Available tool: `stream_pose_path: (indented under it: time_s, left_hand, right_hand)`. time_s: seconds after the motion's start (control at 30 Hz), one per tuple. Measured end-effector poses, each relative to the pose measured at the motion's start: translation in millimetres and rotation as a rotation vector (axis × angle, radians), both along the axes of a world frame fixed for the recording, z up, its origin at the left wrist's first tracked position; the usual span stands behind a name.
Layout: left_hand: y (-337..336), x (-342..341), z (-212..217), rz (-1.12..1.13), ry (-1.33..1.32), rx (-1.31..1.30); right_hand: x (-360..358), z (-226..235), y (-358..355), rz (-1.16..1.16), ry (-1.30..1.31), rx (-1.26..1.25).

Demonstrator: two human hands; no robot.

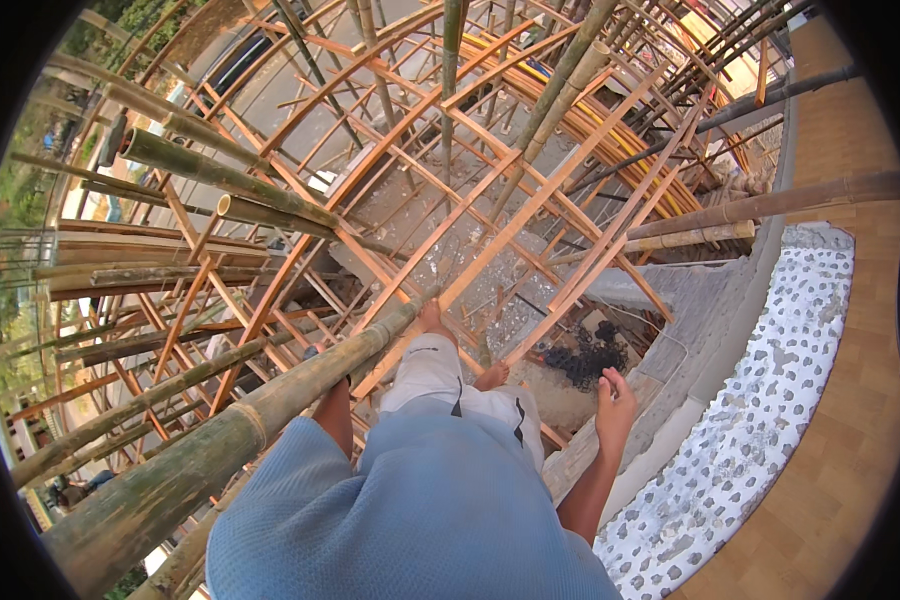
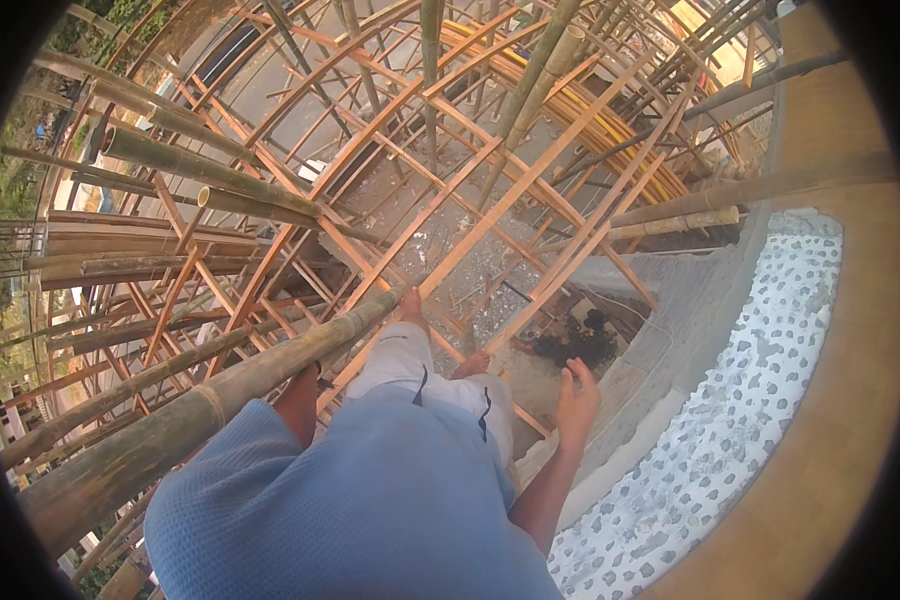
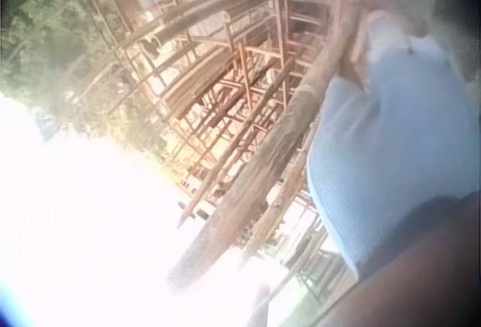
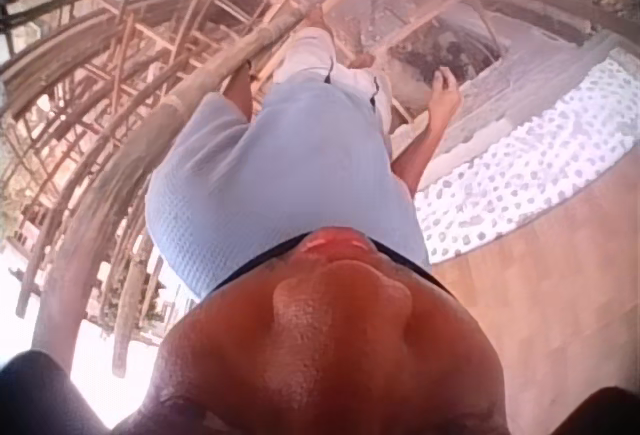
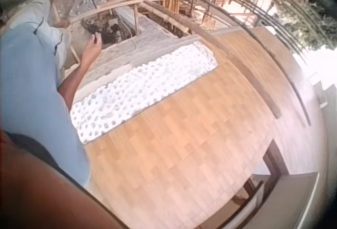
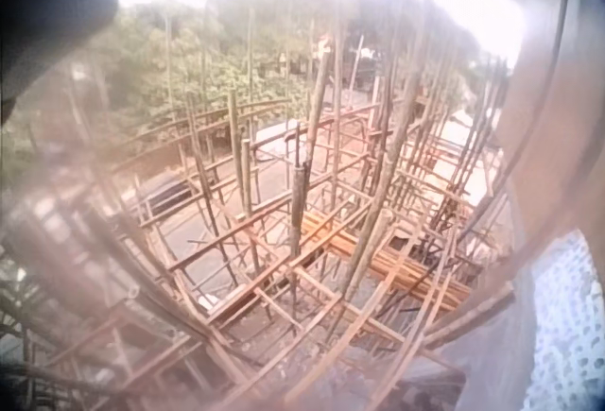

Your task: The person is assembling a bamboo scaffolding structure. They position bamboo poles, secure them with wire ties using pliers, and use a hammer to adjust the joints.

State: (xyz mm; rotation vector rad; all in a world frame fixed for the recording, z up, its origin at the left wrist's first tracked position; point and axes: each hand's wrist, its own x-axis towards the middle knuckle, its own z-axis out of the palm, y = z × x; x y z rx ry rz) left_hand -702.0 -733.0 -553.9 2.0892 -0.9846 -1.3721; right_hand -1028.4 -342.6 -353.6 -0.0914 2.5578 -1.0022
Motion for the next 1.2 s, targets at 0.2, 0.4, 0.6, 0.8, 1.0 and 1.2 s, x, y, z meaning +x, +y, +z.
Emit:
stream_pose_path:
  time_s: [0.2,0.4,0.6,0.8,1.0,1.2]
  left_hand:
    - [-1.5,24.7,0.3,0.011,0.074,0.011]
    - [1.8,57.3,14.0,0.032,0.16,0.09]
    - [12.6,59.7,6.1,0.019,0.234,0.141]
    - [17.3,65.0,-10.7,-0.041,0.172,0.052]
    - [28.4,44.7,-17.8,0.339,0.022,-0.094]
    - [13.1,26.6,-6.7,0.424,-0.235,-0.225]
  right_hand:
    - [-110.6,71.8,-129.0,0.466,0.055,-0.237]
    - [-121.6,86.2,-300.7,0.557,0.034,-0.566]
    - [-32.6,82.5,-450.9,1.184,-0.095,-0.499]
    - [21.2,80.5,-557.7,1.524,-0.047,-0.521]
    - [76.9,132.1,-711.4,1.547,0.144,-0.758]
    - [159.2,137.5,-870.1,1.466,0.792,-0.898]
